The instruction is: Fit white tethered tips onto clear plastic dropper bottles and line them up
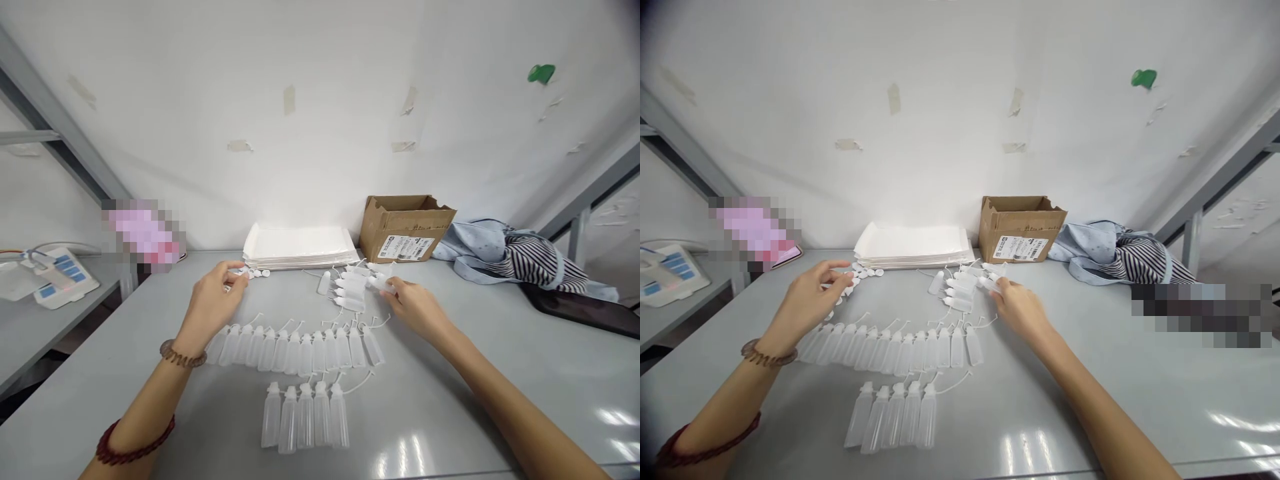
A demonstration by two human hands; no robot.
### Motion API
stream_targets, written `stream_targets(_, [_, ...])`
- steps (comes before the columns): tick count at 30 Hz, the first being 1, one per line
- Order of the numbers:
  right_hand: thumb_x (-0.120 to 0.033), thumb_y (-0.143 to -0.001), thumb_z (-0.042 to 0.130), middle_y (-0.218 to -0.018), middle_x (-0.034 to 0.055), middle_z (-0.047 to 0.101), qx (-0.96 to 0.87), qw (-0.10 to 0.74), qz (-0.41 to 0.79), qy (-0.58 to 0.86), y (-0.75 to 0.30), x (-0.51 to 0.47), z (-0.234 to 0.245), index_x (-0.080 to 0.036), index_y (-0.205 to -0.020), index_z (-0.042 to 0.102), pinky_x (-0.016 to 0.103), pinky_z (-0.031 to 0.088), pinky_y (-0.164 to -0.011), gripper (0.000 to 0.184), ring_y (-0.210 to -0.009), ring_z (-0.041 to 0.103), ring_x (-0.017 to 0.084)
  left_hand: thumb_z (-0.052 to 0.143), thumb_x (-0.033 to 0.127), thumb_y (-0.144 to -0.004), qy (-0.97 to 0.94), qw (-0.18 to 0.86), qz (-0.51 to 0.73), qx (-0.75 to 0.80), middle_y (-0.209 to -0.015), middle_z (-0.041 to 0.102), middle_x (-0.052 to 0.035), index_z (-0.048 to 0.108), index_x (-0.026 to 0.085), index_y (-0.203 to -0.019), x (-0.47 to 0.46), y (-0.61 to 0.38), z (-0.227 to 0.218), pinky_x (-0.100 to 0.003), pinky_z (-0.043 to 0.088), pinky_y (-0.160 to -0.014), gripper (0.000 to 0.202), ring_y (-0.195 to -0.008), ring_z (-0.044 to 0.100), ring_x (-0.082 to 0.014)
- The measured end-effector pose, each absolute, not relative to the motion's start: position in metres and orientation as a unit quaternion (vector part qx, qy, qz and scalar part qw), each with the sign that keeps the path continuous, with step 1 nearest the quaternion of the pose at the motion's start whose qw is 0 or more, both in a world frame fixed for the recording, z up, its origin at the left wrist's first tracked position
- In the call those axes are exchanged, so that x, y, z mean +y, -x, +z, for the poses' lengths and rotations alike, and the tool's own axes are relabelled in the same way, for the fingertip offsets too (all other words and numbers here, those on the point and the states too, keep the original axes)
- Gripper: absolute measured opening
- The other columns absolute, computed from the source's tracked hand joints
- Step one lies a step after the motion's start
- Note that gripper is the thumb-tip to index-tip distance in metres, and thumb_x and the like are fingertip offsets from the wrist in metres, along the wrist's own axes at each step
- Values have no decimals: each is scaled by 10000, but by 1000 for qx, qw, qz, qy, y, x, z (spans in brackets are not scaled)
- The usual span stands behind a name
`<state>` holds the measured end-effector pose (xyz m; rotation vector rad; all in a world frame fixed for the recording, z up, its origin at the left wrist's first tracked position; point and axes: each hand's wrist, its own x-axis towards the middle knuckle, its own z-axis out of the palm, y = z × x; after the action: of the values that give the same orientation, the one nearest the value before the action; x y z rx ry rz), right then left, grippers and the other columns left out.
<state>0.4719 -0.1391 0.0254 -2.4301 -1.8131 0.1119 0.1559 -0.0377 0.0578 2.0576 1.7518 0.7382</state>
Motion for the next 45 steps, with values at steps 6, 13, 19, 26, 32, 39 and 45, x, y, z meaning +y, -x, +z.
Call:
stream_targets(6, [-323,-933,401,-861,159,697,-570,0,20,822,-473,-141,27,-140,-1001,604,301,360,-536,282,-748,668,299,406,330,-811,-718,111,168,667,-789,710,-51,610,190,-938,-27,-137,62,-316,436,-676,278,-816,639,-262])
stream_targets(13, [-327,-925,416,-817,125,701,-563,-21,13,826,-471,-144,32,-143,-1047,583,297,351,-519,276,-750,666,298,533,379,-711,-716,98,61,688,-730,680,-122,587,199,-622,-21,-120,59,-334,370,-536,208,-744,622,-339])
stream_targets(19, [-382,-917,435,-754,104,690,-549,14,-5,835,-468,-148,38,-160,-1056,564,282,324,-500,291,-750,656,294,608,373,-605,-730,110,17,674,-606,649,-64,558,207,-529,-20,-115,52,-293,360,-507,189,-642,622,-276])
stream_targets(26, [-382,-868,518,-688,14,645,-667,132,212,702,-466,-160,47,-197,-891,596,260,377,-541,202,-630,580,179,565,300,-592,-737,98,0,669,-648,653,-54,568,212,-586,-20,-122,45,-283,356,-514,89,-654,624,-265])
stream_targets(32, [-372,-714,708,-734,-15,628,-710,92,314,624,-460,-170,51,-239,-1135,573,270,405,-638,462,-785,572,209,536,294,-605,-740,90,-4,666,-715,658,-73,564,212,-642,-21,-123,45,-292,364,-529,94,-687,623,-276])
stream_targets(39, [-476,-625,759,-758,-11,561,-701,64,337,626,-460,-166,40,-185,-1358,423,258,392,-603,857,-701,520,182,518,284,-619,-734,92,-7,673,-734,665,-72,567,210,-676,-22,-125,48,-302,378,-533,106,-693,621,-278])
stream_targets(45, [-604,-587,739,-751,-13,496,-698,40,375,609,-460,-161,35,-151,-1385,375,266,383,-621,987,-709,484,180,514,256,-622,-726,88,-7,682,-770,672,-66,574,205,-705,-23,-127,49,-294,384,-538,114,-732,627,-271])
